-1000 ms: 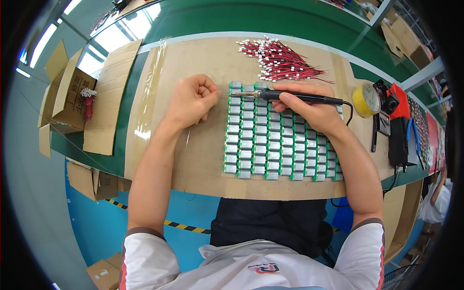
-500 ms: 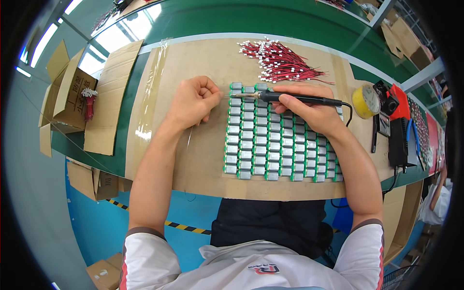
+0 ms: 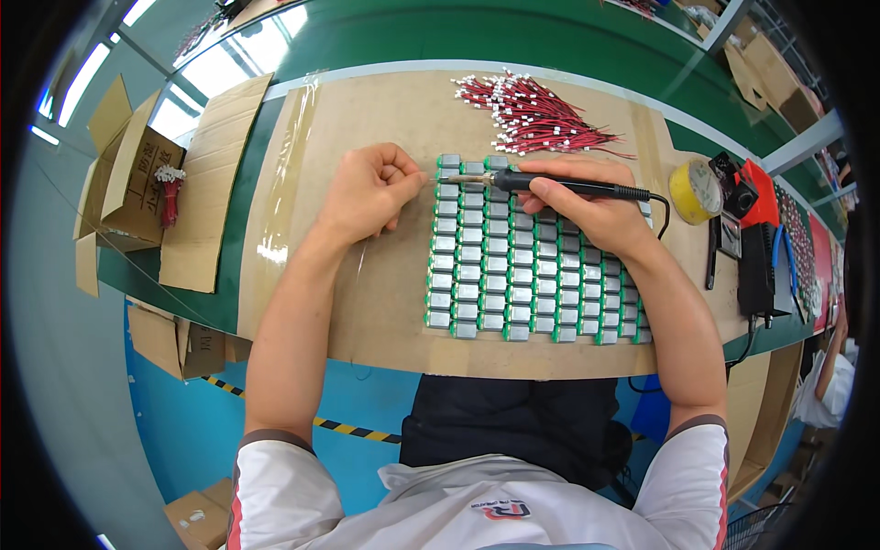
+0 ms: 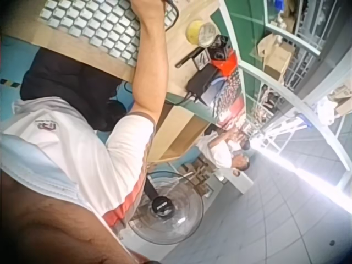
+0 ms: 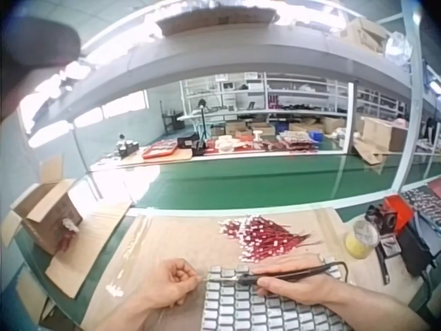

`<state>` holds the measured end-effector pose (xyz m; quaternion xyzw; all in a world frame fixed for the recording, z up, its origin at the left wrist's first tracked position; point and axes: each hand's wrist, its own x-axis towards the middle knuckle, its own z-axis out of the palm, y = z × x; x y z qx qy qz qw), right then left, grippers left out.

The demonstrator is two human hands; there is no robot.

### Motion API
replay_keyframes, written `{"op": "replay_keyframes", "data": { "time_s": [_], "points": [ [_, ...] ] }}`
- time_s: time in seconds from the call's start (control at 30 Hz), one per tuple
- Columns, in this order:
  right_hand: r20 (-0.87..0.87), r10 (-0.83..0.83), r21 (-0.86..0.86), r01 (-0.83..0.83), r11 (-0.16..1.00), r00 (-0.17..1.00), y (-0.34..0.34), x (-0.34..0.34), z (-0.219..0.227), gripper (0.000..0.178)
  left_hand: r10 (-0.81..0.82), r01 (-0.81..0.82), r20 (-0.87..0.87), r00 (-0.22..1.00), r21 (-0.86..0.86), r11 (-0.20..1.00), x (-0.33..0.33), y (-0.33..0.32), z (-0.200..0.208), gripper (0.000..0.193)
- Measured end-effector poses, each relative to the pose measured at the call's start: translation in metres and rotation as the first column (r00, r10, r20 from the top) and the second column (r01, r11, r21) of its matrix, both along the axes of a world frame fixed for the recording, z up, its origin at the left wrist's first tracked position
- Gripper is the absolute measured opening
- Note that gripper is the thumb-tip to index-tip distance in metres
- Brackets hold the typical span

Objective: Soldering individual wires onto an array of small electronic components on a workbench.

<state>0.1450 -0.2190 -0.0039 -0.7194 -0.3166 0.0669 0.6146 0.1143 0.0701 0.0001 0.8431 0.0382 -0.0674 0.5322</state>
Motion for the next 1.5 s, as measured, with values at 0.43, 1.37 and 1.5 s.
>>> {"op": "replay_keyframes", "data": {
  "time_s": [0.43, 1.37, 1.5],
  "points": [
    [-0.035, 0.001, -0.004, -0.001, 1.000, 0.999, -0.001, -0.002, 0.001, 0.024, 0.026, -0.026, -0.006, 1.000, -0.051, 0.998, 0.000, 0.000, -0.002, 0.013],
    [-0.007, 0.018, 0.040, -0.018, 0.999, 1.000, -0.001, -0.001, -0.003, 0.022, -0.052, 0.055, 0.045, 0.998, -0.050, 0.997, -0.001, 0.008, -0.002, 0.008],
    [-0.016, 0.012, 0.031, -0.011, 0.999, 1.000, -0.001, -0.001, -0.004, 0.022, -0.047, 0.048, 0.033, 0.998, -0.036, 0.998, -0.001, 0.007, -0.005, 0.010]
  ]
}}
